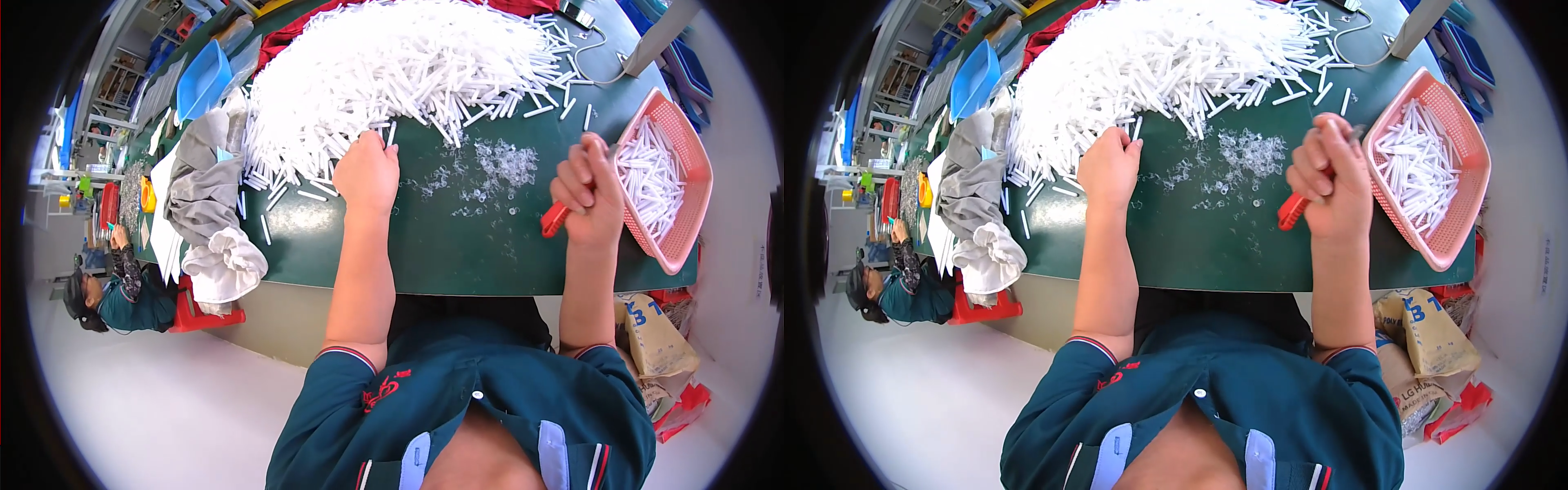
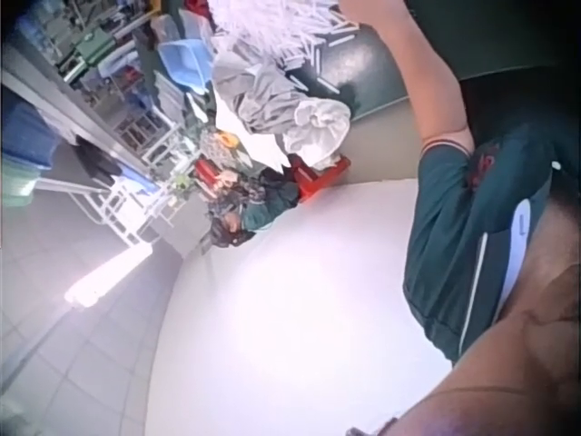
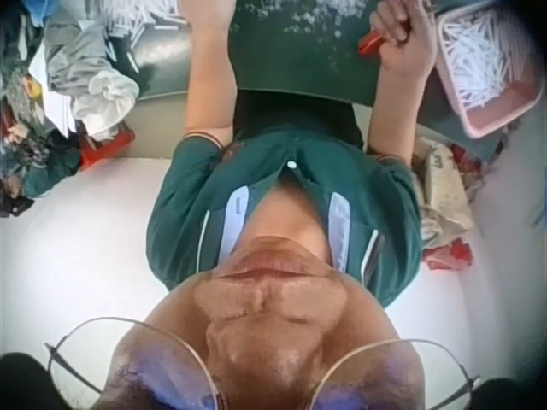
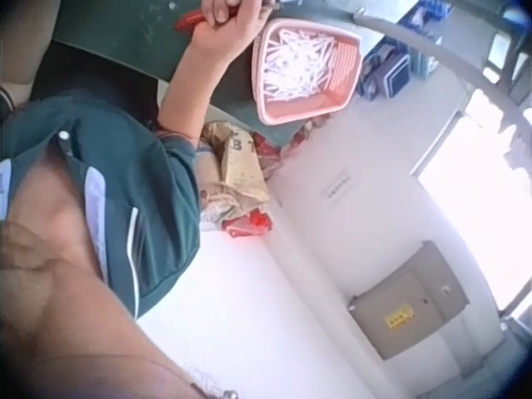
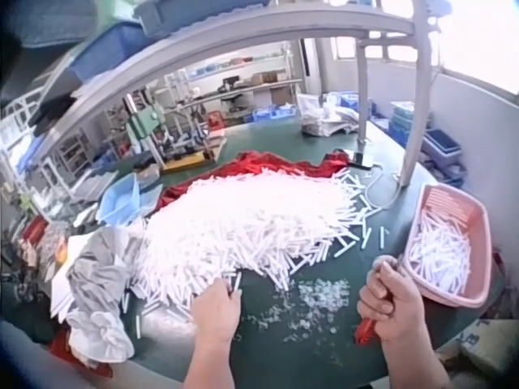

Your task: The person assembles small white plastic tubes by inserting components into them using pliers.

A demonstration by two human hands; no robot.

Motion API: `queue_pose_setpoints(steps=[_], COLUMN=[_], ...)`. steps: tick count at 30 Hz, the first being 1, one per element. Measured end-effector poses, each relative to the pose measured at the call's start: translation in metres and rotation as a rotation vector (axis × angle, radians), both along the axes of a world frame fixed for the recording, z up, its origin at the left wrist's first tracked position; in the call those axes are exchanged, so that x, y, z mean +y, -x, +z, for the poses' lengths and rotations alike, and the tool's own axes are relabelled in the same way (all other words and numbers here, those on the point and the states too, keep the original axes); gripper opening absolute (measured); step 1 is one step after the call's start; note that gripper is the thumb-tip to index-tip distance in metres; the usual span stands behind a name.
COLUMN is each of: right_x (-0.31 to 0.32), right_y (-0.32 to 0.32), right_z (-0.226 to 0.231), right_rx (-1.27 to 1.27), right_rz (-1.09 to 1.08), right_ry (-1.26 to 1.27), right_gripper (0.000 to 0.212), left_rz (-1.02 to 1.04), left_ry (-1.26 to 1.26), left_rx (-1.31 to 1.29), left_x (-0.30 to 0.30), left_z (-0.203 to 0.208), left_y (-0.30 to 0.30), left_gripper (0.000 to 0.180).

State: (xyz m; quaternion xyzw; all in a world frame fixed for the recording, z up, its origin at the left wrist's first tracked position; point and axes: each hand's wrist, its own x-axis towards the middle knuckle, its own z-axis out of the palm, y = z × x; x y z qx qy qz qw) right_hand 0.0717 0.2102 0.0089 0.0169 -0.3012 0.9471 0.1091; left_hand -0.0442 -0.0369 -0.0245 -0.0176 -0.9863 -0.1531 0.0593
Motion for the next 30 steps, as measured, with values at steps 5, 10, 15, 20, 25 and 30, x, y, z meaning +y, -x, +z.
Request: queue_pose_setpoints(steps=[5,10,15,20,25,30], right_x=[-0.017,-0.025,-0.037,-0.040,-0.043,-0.042], right_y=[0.000,0.001,0.003,0.003,0.003,0.003], right_z=[0.001,0.004,0.008,0.008,0.006,-0.005], right_rx=[-0.152,-0.301,-0.431,-0.422,-0.444,-0.435], right_rz=[0.081,0.154,0.127,0.138,0.163,0.048], right_ry=[-0.092,-0.213,-0.515,-0.542,-0.595,-1.024], right_gripper=[0.009,0.007,0.012,0.012,0.014,0.019], left_rz=[-0.134,-0.302,-0.311,-0.339,-0.341,-0.320], left_ry=[0.087,-0.104,-0.126,-0.107,-0.004,-0.291], left_rx=[-0.032,0.022,0.140,0.240,0.088,0.001], left_x=[0.007,0.020,0.022,0.018,0.018,0.017], left_z=[-0.001,0.009,0.005,-0.004,-0.010,0.005], left_y=[-0.006,-0.022,-0.021,-0.015,-0.010,-0.016], left_gripper=[0.017,0.014,0.011,0.012,0.013,0.011])
